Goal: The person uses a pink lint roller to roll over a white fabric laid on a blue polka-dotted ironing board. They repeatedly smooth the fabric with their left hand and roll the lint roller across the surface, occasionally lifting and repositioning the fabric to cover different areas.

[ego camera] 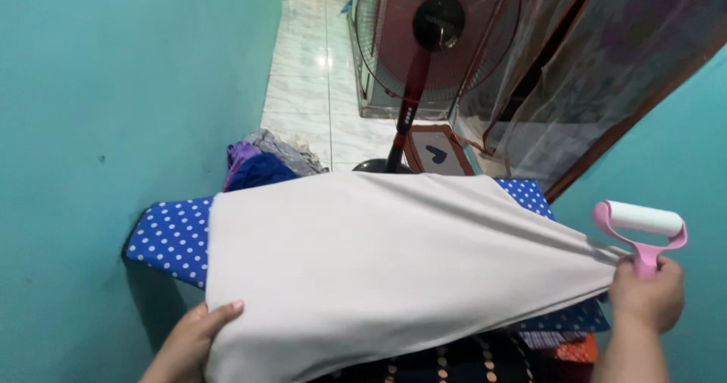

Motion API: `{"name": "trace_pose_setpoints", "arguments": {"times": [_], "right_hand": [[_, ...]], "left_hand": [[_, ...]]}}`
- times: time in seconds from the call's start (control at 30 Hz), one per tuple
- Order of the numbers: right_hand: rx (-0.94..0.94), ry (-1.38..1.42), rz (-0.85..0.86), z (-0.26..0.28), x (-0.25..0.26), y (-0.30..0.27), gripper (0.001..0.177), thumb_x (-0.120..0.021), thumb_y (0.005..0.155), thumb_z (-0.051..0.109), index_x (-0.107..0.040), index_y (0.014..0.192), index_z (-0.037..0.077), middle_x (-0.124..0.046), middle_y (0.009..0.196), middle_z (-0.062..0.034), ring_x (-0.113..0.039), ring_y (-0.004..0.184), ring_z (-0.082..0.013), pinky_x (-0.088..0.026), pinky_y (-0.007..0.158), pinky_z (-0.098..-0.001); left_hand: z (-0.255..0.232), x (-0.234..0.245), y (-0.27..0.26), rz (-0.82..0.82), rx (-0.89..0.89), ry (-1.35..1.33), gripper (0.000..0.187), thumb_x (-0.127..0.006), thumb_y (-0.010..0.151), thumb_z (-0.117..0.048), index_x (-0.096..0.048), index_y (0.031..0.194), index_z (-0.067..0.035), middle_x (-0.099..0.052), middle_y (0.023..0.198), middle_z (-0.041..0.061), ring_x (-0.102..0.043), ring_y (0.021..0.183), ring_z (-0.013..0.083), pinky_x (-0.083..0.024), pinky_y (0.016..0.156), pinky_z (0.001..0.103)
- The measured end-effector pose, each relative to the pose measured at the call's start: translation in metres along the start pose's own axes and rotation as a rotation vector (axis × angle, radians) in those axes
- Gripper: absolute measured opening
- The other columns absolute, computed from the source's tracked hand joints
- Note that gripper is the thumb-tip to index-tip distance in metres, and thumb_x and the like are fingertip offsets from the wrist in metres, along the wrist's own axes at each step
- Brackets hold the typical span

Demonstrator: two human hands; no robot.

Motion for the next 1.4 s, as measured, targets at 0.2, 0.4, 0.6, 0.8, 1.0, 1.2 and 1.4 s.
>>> {"name": "trace_pose_setpoints", "arguments": {"times": [0.2, 0.4, 0.6, 0.8, 1.0, 1.2, 1.4], "right_hand": [[-0.142, -0.106, 0.304, -0.037, -0.070, 0.017, 0.052, -0.081, 0.085, 0.036, -0.069, 0.131, 0.014, -0.072, 0.114, -0.0230, -0.068, 0.101, -0.0440, -0.052, 0.085, -0.0571], [-0.003, -0.067, 0.095, -0.002, -0.046, -0.016, 0.047, -0.074, 0.102, 0.044, -0.068, 0.127, 0.005, -0.066, 0.126, -0.0275, -0.067, 0.104, -0.0452, -0.052, 0.084, -0.0567], [0.226, 0.364, 0.360, 0.141, -0.053, -0.065, 0.053, -0.064, 0.101, 0.042, -0.057, 0.140, 0.007, -0.066, 0.125, -0.0239, -0.065, 0.110, -0.0398, -0.050, 0.093, -0.0494], [0.388, 0.330, 0.918, 0.310, -0.070, -0.180, 0.040, -0.064, 0.094, 0.035, -0.064, 0.134, 0.027, -0.073, 0.122, -0.0070, -0.071, 0.109, -0.0212, -0.054, 0.093, -0.0360], [0.418, 0.181, 1.050, 0.357, -0.082, -0.217, 0.036, -0.064, 0.096, 0.030, -0.068, 0.132, 0.028, -0.070, 0.132, -0.0034, -0.066, 0.121, -0.0226, -0.049, 0.103, -0.0355], [0.248, 0.295, 1.095, 0.244, -0.093, -0.179, 0.037, -0.077, 0.086, 0.019, -0.075, 0.123, 0.021, -0.077, 0.124, -0.0061, -0.070, 0.115, -0.0201, -0.053, 0.099, -0.0337], [-0.156, 0.168, 0.995, 0.048, -0.045, -0.132, 0.039, -0.075, 0.086, 0.015, -0.080, 0.124, 0.020, -0.081, 0.122, -0.0090, -0.071, 0.112, -0.0232, -0.053, 0.100, -0.0387]], "left_hand": [[0.035, 0.019, 0.034, 0.062, -0.090, 0.045, 0.069, -0.076, 0.081, -0.024, -0.056, 0.139, 0.009, -0.074, 0.122, 0.027, -0.071, 0.110, 0.0297, -0.053, 0.097, 0.041], [0.062, 0.048, 0.074, -0.091, -0.090, -0.061, 0.073, -0.077, 0.087, -0.029, -0.052, 0.138, 0.017, -0.070, 0.125, 0.029, -0.067, 0.117, 0.0318, -0.049, 0.102, 0.041], [0.035, 0.058, 0.053, -0.334, -0.171, -0.267, 0.078, -0.076, 0.082, -0.031, -0.045, 0.144, 0.006, -0.062, 0.133, 0.025, -0.063, 0.119, 0.0343, -0.051, 0.097, 0.048], [-0.048, 0.035, -0.049, -0.952, -0.822, 0.457, 0.089, -0.084, 0.071, -0.026, -0.040, 0.142, 0.005, -0.053, 0.136, 0.028, -0.052, 0.128, 0.0417, -0.040, 0.110, 0.051], [-0.091, -0.061, -0.037, -0.436, -0.963, 0.951, 0.074, -0.071, 0.083, -0.045, -0.050, 0.148, -0.015, -0.047, 0.153, 0.016, -0.032, 0.146, 0.0344, -0.022, 0.118, 0.051], [-0.079, -0.082, -0.027, -0.364, -0.903, 1.216, 0.059, -0.055, 0.091, -0.052, -0.059, 0.141, -0.022, -0.047, 0.155, 0.000, -0.029, 0.151, 0.0220, -0.012, 0.122, 0.049], [-0.068, -0.083, -0.033, -0.496, -1.012, 1.163, 0.050, -0.055, 0.090, -0.045, -0.066, 0.133, -0.021, -0.056, 0.148, 0.000, -0.038, 0.146, 0.0211, -0.019, 0.121, 0.047]]}}
Point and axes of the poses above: each hand's wrist, its own y-axis towards the middle knuckle, its own x-axis out of the back of the hand, z = x × y, the point moved 9 cm from there along y, towards the middle knuckle
